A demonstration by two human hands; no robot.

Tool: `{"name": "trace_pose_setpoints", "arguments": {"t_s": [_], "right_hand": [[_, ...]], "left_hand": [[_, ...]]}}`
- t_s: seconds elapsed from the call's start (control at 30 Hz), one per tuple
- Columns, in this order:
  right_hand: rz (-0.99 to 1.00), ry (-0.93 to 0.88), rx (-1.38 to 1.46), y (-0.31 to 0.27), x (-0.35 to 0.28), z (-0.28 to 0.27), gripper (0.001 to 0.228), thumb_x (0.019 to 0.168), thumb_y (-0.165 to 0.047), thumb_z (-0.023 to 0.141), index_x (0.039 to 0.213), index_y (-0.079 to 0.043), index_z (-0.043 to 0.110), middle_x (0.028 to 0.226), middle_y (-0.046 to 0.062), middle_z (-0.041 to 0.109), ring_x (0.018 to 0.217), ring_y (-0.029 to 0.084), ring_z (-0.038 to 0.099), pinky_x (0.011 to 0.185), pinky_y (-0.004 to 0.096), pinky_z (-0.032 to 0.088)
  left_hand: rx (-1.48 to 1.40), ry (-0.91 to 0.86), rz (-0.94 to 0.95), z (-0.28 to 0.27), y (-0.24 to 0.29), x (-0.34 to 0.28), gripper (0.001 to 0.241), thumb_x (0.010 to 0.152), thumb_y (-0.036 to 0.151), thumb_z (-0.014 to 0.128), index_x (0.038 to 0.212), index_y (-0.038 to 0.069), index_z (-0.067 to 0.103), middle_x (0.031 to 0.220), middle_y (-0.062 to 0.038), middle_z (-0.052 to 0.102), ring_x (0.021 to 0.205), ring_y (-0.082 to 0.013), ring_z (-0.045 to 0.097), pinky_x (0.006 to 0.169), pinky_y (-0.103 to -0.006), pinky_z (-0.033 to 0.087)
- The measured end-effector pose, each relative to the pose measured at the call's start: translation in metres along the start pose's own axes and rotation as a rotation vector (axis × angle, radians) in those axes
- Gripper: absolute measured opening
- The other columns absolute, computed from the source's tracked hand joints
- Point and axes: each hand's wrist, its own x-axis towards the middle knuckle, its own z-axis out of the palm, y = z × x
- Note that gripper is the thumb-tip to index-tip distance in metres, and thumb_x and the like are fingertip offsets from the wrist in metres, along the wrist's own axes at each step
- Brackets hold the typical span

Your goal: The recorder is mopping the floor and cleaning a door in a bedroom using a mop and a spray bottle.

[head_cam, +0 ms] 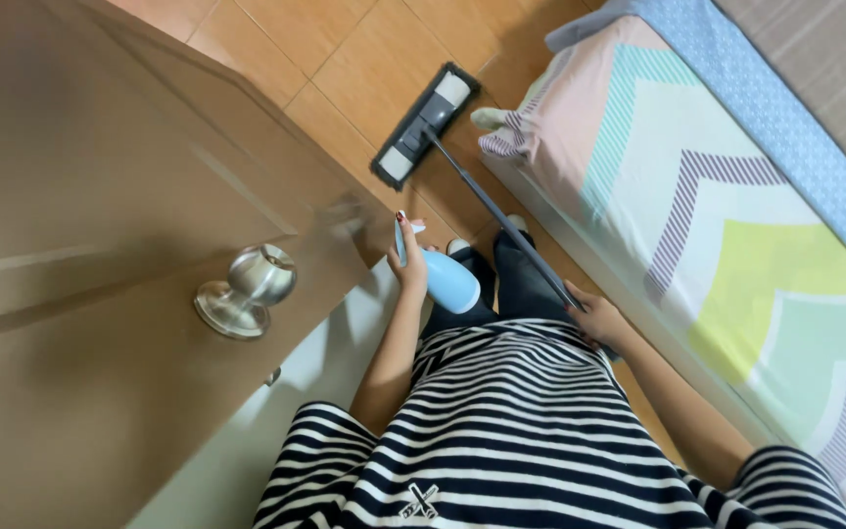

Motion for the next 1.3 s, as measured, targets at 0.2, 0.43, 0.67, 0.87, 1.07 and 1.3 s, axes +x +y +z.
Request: {"name": "trace_pose_setpoints", "arguments": {"t_s": [0.2, 0.43, 0.67, 0.87, 1.07, 1.3], "right_hand": [[0.157, -0.015, 0.046, 0.039, -0.051, -0.008, 0.061, 0.102, -0.027, 0.057, 0.156, -0.048, 0.04, 0.063, 0.005, 0.049, 0.048, 0.014, 0.045, 0.045, 0.033, 0.044], [-0.058, -0.034, 0.062, -0.002, 0.036, 0.019, 0.063, 0.099, -0.024, 0.06, 0.157, -0.04, 0.04, 0.064, 0.006, 0.052, 0.045, 0.016, 0.051, 0.043, 0.034, 0.048], [-0.16, -0.073, 0.118, -0.046, 0.106, 0.028, 0.064, 0.098, -0.021, 0.059, 0.157, -0.037, 0.04, 0.064, 0.009, 0.054, 0.044, 0.018, 0.05, 0.041, 0.036, 0.044], [-0.248, -0.064, 0.084, 0.022, 0.103, 0.013, 0.06, 0.099, -0.02, 0.058, 0.157, -0.032, 0.045, 0.066, 0.008, 0.053, 0.045, 0.018, 0.052, 0.042, 0.037, 0.044], [-0.292, 0.008, -0.143, 0.137, 0.062, -0.04, 0.064, 0.098, -0.025, 0.062, 0.158, -0.033, 0.042, 0.065, 0.009, 0.057, 0.049, 0.017, 0.054, 0.048, 0.034, 0.047], [-0.029, -0.006, -0.251, 0.183, -0.038, -0.08, 0.063, 0.099, -0.031, 0.061, 0.158, -0.04, 0.041, 0.069, 0.013, 0.055, 0.047, 0.018, 0.049, 0.045, 0.036, 0.046]], "left_hand": [[0.005, 0.029, 0.072, -0.008, -0.021, -0.014, 0.061, 0.1, 0.056, 0.053, 0.109, -0.001, 0.071, 0.1, -0.008, 0.074, 0.051, -0.0169, 0.06, 0.051, -0.0303, 0.051], [-0.088, 0.149, 0.014, -0.029, -0.037, -0.046, 0.059, 0.1, 0.056, 0.053, 0.105, -0.001, 0.068, 0.097, -0.01, 0.071, 0.05, -0.0183, 0.059, 0.049, -0.0318, 0.051], [-0.167, 0.291, 0.041, -0.053, -0.088, -0.094, 0.061, 0.099, 0.059, 0.052, 0.101, 0.0, 0.066, 0.099, -0.009, 0.071, 0.053, -0.0174, 0.058, 0.049, -0.0316, 0.049], [-0.146, 0.384, 0.036, -0.068, -0.132, -0.137, 0.069, 0.1, 0.064, 0.048, 0.105, -0.001, 0.07, 0.095, -0.01, 0.07, 0.056, -0.0162, 0.06, 0.053, -0.0297, 0.05], [-0.207, 0.368, 0.126, -0.068, -0.103, -0.177, 0.067, 0.099, 0.064, 0.046, 0.106, 0.0, 0.066, 0.101, -0.007, 0.071, 0.055, -0.0153, 0.059, 0.054, -0.0295, 0.05], [-0.086, 0.34, 0.207, -0.066, -0.097, -0.189, 0.068, 0.104, 0.062, 0.046, 0.128, -0.001, 0.06, 0.105, -0.016, 0.069, 0.058, -0.016, 0.063, 0.06, -0.0301, 0.055]]}}
